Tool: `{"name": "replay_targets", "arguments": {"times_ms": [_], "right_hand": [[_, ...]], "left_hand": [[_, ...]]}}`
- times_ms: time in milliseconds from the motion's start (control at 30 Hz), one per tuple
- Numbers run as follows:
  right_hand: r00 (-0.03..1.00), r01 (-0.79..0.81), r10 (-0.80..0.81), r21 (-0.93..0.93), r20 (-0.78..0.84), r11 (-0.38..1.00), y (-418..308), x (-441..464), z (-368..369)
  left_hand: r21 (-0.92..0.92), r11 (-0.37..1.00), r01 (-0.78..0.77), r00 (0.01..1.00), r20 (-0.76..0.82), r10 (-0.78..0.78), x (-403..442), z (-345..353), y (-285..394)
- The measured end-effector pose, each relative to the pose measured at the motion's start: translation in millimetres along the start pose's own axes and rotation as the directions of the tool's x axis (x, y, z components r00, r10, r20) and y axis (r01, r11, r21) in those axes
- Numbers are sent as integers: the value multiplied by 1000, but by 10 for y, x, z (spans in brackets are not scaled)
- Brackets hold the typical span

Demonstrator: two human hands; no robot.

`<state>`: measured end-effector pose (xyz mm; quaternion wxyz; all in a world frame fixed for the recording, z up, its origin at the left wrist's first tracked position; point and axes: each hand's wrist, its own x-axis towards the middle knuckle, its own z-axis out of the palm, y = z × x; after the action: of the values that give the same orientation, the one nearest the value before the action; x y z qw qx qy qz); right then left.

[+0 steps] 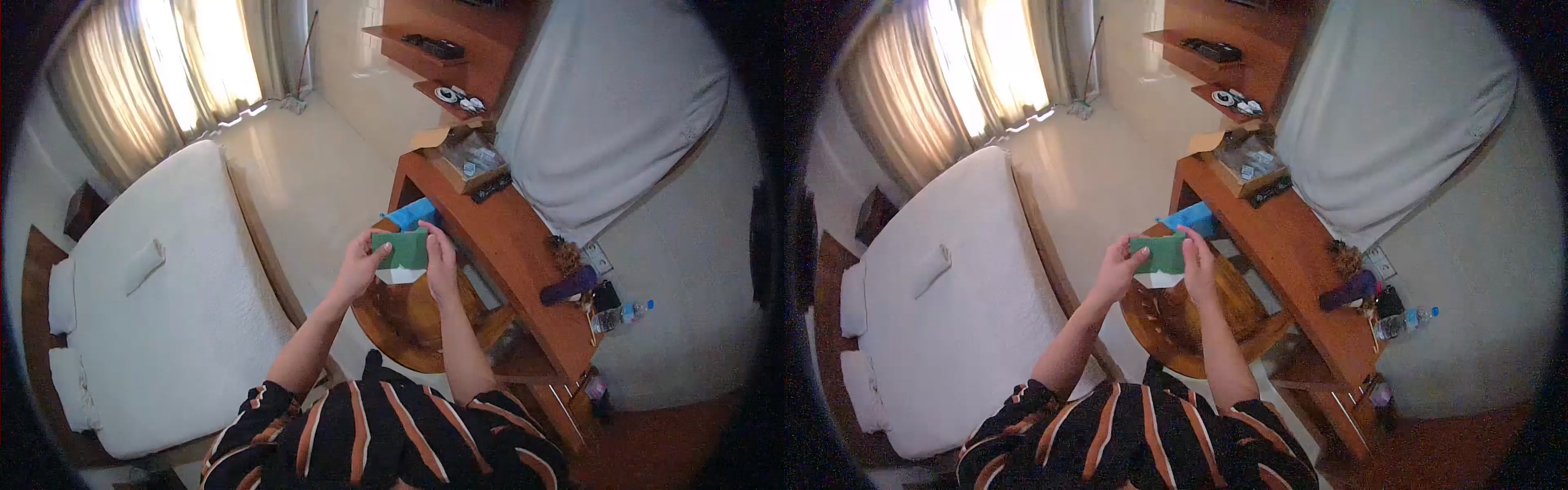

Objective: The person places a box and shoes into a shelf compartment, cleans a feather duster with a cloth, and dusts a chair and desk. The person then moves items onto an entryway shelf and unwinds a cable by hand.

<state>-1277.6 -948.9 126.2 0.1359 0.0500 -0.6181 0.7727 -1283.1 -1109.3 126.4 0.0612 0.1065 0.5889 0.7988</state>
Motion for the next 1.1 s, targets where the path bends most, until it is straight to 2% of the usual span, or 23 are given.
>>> {"name": "replay_targets", "arguments": {"times_ms": [33, 67, 133, 200, 233, 267, 300, 367, 500, 567, 633, 700, 767, 833, 867, 933, 967, 1000, 1033, 1067, 1100], "right_hand": [[998, 52, -60, -306, -17, 951, 29, 43, -28], [990, 107, -132, -383, -40, 918, 68, 104, -21], [979, 105, -173, -465, -107, 879, 91, 272, -29], [961, 93, -218, -543, -171, 835, 162, 470, -42], [935, 91, -282, -624, -216, 777, 254, 563, -70], [902, 79, -350, -700, -253, 710, 335, 654, -106], [897, 67, -353, -707, -267, 704, 390, 739, -140], [842, 123, -446, -697, -304, 707, 513, 941, -223], [831, 68, -419, -681, -365, 729, 645, 1252, -310], [769, 22, -510, -782, -385, 623, 684, 1415, -249], [745, -45, -500, -782, -441, 622, 836, 1631, -249], [706, -121, -490, -768, -512, 629, 996, 1848, -180], [660, -200, -498, -771, -562, 605, 1133, 2063, -48], [616, -226, -501, -746, -608, 626, 1252, 2236, 99], [584, -230, -502, -724, -638, 651, 1315, 2330, 171], [513, -286, -553, -738, -656, 611, 1487, 2515, 187], [468, -337, -595, -755, -653, 562, 1566, 2525, 167], [479, -359, -556, -730, -679, 582, 1502, 2542, 198], [462, -374, -563, -726, -685, 577, 1505, 2574, 162], [421, -378, -590, -724, -689, 577, 1536, 2612, 109], [382, -379, -614, -723, -691, 578, 1580, 2637, 55]], "left_hand": [[-2, 1000, 7, 1000, 11, -7, 97, 35, -28], [-8, 999, -38, 999, 23, 38, 221, 59, -57], [-18, 998, -64, 997, 42, 65, 445, 119, -200], [86, 983, -164, 985, -30, 167, 715, 197, -289], [81, 984, -156, 987, -16, 158, 831, 246, -308], [200, 953, -227, 967, -71, 246, 948, 299, -327], [318, 903, -288, 934, -114, 338, 1050, 344, -341], [331, 898, -291, 936, -96, 339, 1293, 395, -396], [369, 890, -267, 952, -44, 303, 1877, 336, -702], [353, 893, -280, 953, -14, 304, 2160, 320, -802], [340, 895, -289, 954, 29, 297, 2438, 263, -922], [318, 914, -251, 968, 111, 227, 2762, 138, -1051], [346, 896, -278, 956, 185, 225, 3075, -44, -989], [401, 874, -276, 928, 349, 132, 3339, -287, -959], [402, 873, -275, 921, 371, 119, 3474, -414, -947], [295, 897, -331, 784, 615, 87, 3761, -636, -960], [290, 900, -325, 768, 636, 73, 3839, -740, -953], [289, 957, -27, 706, 683, -186, 3916, -816, -908], [311, 912, 267, 562, 719, -409, 4014, -873, -870], [371, 902, 223, 481, 763, -432, 4156, -948, -956], [372, 901, 225, 466, 770, -434, 4221, -1001, -1027]]}}
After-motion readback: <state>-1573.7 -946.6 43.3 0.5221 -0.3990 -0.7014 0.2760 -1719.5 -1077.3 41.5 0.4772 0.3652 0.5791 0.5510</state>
